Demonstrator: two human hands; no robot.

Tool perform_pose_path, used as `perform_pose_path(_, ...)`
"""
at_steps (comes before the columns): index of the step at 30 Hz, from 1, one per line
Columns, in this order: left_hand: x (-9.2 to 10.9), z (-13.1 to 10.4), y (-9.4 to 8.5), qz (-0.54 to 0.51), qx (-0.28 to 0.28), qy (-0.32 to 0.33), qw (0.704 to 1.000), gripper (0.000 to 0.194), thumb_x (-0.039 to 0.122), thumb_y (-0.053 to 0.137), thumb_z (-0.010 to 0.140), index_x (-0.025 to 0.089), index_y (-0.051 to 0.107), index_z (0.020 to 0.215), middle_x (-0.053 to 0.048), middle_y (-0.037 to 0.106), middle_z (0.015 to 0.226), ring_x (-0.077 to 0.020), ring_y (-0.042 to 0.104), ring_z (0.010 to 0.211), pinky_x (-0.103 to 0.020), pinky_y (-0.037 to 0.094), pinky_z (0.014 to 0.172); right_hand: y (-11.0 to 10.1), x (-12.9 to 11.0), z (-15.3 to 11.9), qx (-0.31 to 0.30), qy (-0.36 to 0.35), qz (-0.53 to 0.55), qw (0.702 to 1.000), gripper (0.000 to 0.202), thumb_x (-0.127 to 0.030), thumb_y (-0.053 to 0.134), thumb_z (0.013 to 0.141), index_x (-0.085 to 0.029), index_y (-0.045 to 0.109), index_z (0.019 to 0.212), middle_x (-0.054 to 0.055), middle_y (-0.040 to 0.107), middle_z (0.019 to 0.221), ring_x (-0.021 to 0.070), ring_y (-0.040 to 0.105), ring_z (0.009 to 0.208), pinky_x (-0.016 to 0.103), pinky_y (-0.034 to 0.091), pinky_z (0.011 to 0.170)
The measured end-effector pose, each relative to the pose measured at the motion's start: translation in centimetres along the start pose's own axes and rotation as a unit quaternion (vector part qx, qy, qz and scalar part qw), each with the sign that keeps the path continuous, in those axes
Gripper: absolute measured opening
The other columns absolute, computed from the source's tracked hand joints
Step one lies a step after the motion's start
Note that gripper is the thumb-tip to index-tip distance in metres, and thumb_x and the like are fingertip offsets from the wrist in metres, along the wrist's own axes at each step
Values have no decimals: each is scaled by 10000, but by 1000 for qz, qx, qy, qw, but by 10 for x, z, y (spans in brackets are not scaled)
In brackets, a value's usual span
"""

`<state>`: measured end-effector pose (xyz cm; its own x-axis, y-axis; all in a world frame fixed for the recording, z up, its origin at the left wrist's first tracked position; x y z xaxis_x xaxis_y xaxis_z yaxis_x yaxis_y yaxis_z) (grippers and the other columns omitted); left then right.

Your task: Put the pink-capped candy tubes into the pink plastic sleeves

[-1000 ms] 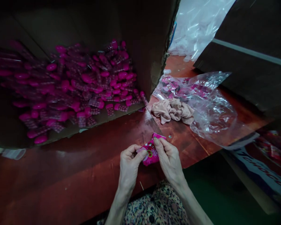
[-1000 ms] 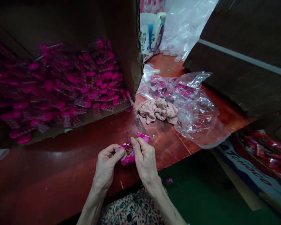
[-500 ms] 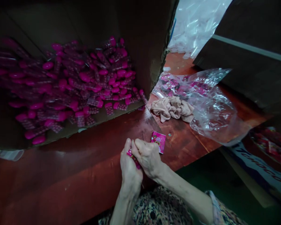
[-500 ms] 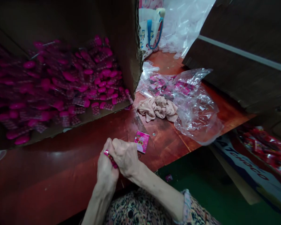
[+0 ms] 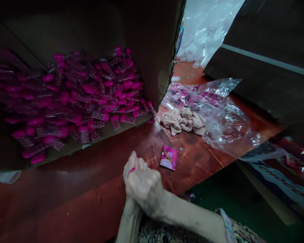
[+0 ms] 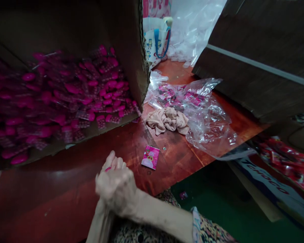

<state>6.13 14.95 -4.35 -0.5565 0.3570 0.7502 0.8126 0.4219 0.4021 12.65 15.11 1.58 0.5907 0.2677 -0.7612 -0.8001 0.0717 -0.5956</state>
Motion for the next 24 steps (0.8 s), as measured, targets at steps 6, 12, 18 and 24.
perform_pose_path(6, 4, -5, 4, -96, 2, -34, 995, 325, 381, 674, 672, 166, 473, 535, 71, 421, 468, -54, 396, 418, -185, 351, 438, -18, 25, 20, 6, 81, 73, 994, 380, -298, 344, 881, -206, 284, 517, -60, 270, 463, 73, 248, 407, 234, 188, 433)
perform_pose_path(12, 25, -2, -5, 55, -108, -14, 993, 532, 617, 487, 715, 112, 646, 676, -31, 582, 577, -110, 510, 516, -222, 393, 493, -30, 40, 24, -39, 105, 153, 982, 403, -389, 315, 894, -209, 227, 544, -64, 245, 496, 63, 241, 434, 204, 190, 410)
perform_pose_path(18, 26, -4, 2, 165, -206, -41, 964, 264, 370, 703, 643, 110, 682, 683, -28, 609, 585, -94, 495, 512, -206, 367, 518, -21, 30, 24, -101, 81, 154, 980, 410, -331, 430, 847, -186, 315, 481, -72, 230, 471, 59, 205, 430, 220, 136, 417)
perform_pose_path(24, 26, 2, -3, 82, -144, -48, 985, 150, 213, 754, 571, 113, 649, 611, -5, 622, 570, -80, 515, 502, -199, 399, 530, -18, 42, 18, -80, 136, 288, 945, 433, -499, 342, 875, -167, 580, 731, -43, 429, 541, 77, 375, 455, 194, 288, 421)
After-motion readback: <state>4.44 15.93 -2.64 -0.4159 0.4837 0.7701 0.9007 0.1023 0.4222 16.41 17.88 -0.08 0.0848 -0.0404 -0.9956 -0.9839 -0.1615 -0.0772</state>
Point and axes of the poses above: each hand's wrist, its own z-axis towards the middle knuckle, its own y-axis out of the palm, x = y × z, the point moved 8 cm from there along z, towards the middle knuckle
